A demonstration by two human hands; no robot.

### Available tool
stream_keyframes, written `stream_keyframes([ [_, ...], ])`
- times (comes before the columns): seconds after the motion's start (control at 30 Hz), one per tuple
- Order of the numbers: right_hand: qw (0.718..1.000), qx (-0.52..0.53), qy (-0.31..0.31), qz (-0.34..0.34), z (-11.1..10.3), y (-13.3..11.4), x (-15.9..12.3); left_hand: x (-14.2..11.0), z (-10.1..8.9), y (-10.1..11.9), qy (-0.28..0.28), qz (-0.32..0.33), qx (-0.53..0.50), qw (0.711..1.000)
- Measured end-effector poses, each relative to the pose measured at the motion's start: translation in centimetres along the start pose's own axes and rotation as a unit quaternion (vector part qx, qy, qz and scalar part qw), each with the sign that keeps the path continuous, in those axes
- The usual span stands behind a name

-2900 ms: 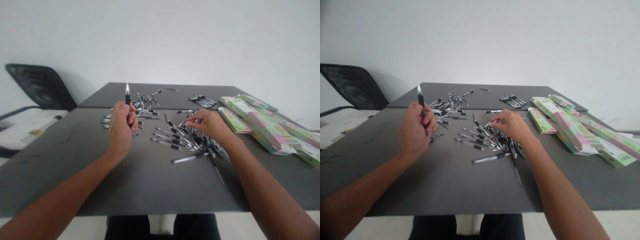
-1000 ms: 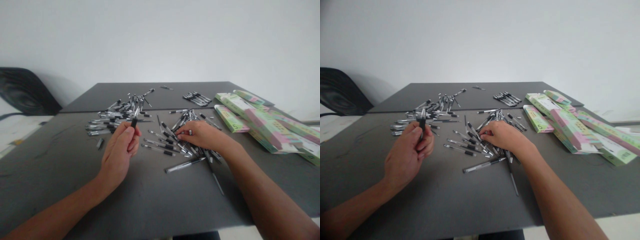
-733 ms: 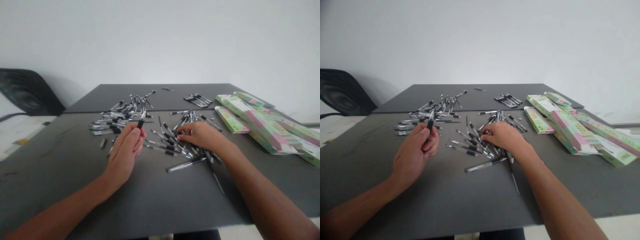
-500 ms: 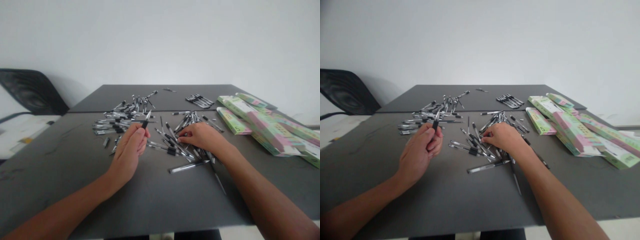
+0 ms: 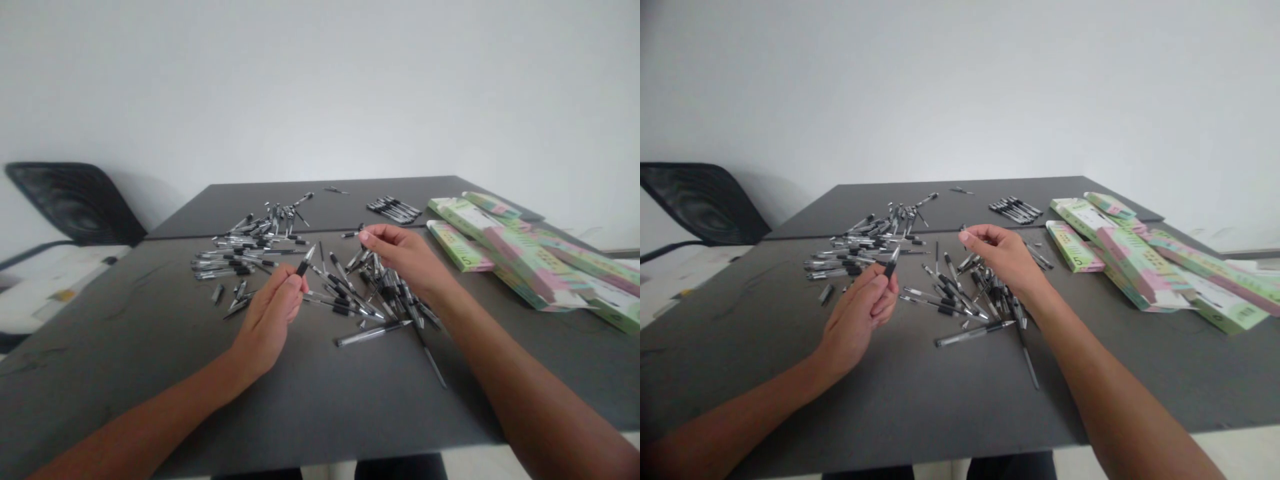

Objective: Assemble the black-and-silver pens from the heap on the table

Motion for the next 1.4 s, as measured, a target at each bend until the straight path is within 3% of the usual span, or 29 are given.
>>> stream_keyframes([
  [0.13, 0.959, 0.266, -0.044, 0.086, 2.6, -0.5, -1.4, -0.6, 0.3, -0.1, -0.022, 0.004, 0.022, 1.0],
  [0.27, 0.911, 0.371, -0.103, 0.15, 5.2, -1.4, -3.3, -1.1, 0.6, -0.3, -0.044, -0.002, 0.05, 0.998],
  [0.6, 0.914, 0.376, -0.073, 0.134, 6.8, -2.5, -5.1, -2.1, 1.7, 0.7, -0.095, 0.027, 0.108, 0.989],
  [0.9, 0.905, 0.383, -0.096, 0.157, 7.2, -3.0, -5.9, -2.2, 2.2, 1.5, -0.155, 0.05, 0.153, 0.975],
  [1.1, 0.902, 0.383, -0.083, 0.182, 6.9, -2.5, -5.5, -2.2, 2.1, 1.4, -0.133, 0.05, 0.145, 0.979],
  [1.4, 0.923, 0.343, -0.085, 0.15, 6.7, -2.7, -5.3, -2.2, 2.1, 1.5, -0.12, 0.045, 0.141, 0.982],
])
Point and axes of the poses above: each hand's wrist, its own x-axis towards the middle knuckle, its own z-axis out of the palm, y = z × x, the point moved 5 cm from there along x, towards the middle knuckle, and after that the axes turned 9 degrees about x, right-handed, at the moved point
